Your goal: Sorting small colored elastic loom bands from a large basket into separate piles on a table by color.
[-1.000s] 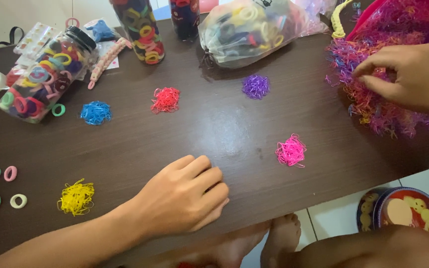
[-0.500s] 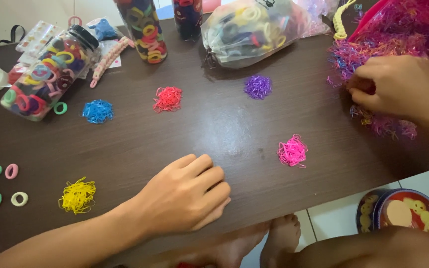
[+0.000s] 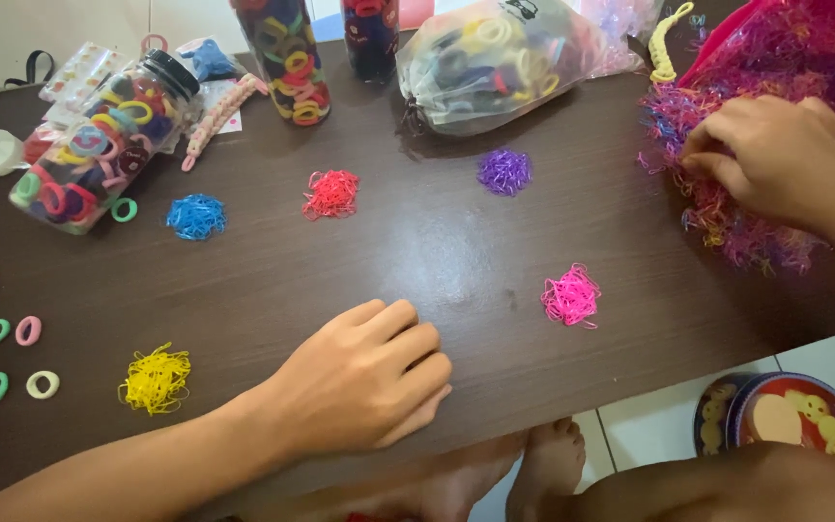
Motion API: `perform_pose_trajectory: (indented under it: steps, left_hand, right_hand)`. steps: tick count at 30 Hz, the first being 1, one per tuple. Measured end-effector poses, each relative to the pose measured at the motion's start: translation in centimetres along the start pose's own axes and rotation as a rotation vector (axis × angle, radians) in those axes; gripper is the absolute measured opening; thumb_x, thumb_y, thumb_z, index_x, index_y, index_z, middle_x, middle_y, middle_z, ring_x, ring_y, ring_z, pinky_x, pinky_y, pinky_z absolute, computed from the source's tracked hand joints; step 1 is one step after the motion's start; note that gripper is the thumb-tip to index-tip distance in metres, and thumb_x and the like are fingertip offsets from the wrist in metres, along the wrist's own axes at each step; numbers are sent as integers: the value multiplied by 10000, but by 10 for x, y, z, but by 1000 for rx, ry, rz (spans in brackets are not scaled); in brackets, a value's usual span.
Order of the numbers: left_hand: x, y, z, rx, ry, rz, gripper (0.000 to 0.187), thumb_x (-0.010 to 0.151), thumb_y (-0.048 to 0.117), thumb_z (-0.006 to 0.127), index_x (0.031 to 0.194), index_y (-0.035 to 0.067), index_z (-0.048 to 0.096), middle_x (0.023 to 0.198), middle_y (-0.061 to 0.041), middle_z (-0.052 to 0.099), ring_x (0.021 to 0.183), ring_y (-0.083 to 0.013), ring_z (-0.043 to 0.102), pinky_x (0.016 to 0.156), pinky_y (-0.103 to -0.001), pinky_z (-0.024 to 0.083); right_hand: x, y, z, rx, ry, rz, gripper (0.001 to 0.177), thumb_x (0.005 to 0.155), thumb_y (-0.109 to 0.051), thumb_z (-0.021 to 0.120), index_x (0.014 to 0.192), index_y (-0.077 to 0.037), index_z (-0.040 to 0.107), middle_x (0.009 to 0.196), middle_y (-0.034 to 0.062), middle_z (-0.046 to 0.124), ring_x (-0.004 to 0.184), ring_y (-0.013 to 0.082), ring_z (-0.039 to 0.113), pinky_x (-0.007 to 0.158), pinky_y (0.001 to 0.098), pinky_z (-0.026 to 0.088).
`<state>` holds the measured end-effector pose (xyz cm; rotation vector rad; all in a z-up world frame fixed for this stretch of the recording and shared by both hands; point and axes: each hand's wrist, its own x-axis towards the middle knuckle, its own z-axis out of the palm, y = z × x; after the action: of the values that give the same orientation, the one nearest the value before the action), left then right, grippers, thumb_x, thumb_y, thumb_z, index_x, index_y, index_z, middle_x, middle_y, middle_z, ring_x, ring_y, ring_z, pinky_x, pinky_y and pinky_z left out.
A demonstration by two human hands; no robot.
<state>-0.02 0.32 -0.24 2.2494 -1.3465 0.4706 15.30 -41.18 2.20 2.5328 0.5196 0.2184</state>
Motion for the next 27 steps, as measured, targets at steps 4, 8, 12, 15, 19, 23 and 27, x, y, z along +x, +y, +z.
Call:
perform_pose_trajectory:
  steps: [4, 8, 12, 15, 19, 23, 27]
  left_hand:
    - [0, 0, -1, -12, 0, -5, 149, 883, 127, 724, 818, 87, 596, 883, -76, 587, 780, -226, 490, 703, -341, 432]
    - [0, 0, 0, -9, -3, -12, 145, 889, 134, 719, 817, 90, 600, 876, -68, 589, 778, -221, 493, 703, -339, 436]
    - [0, -1, 1, -6, -9, -13, 149, 895, 153, 718, 834, 90, 598, 903, -69, 582, 794, -227, 494, 710, -344, 436]
    - [0, 2, -1, -16, -27, -45, 147, 906, 160, 688, 1010, 61, 654, 1115, -104, 611, 876, -241, 539, 760, -351, 464]
    - [3, 6, -4, -5, -2, -86, 266, 894, 137, 684, 1140, 36, 678, 1256, -141, 604, 845, -222, 537, 738, -332, 464]
    - [2, 8, -8, 158, 94, 40, 369, 884, 119, 679, 1241, 28, 684, 1343, -161, 607, 888, -231, 571, 750, -328, 469]
    - [3, 12, -14, 139, 257, -37, 243, 956, 123, 759, 1167, 22, 696, 1118, -86, 702, 810, -219, 580, 713, -319, 493]
  right_hand:
    - [-2, 5, 12, -81, -10, 42, 203, 1063, -447, 592, 1082, -337, 762, 1078, -136, 766, 1014, 98, 724, 960, 294, 542]
    - [-2, 4, 7, -109, 0, 36, 218, 1088, -435, 583, 1071, -306, 758, 1074, -108, 760, 997, 96, 726, 909, 261, 580]
    - [-8, 2, 4, -104, 243, -56, 128, 1068, -438, 681, 1098, -318, 716, 1151, -94, 710, 1035, 91, 661, 996, 282, 526]
    - [-9, -33, -52, 310, 434, -261, 127, 885, -109, 805, 978, -152, 731, 1053, -36, 765, 918, 204, 693, 958, 373, 523]
    - [-22, -91, -111, 571, 500, -451, 209, 737, -6, 815, 827, -151, 694, 865, -57, 725, 782, 207, 616, 869, 384, 485]
    - [-27, -128, -135, 750, 518, -779, 108, 812, -147, 778, 861, -101, 693, 954, 2, 752, 713, 161, 615, 775, 369, 498]
    - [-29, -153, -150, 812, 570, -838, 86, 869, -70, 703, 817, -73, 635, 934, -4, 726, 652, 175, 541, 710, 334, 474]
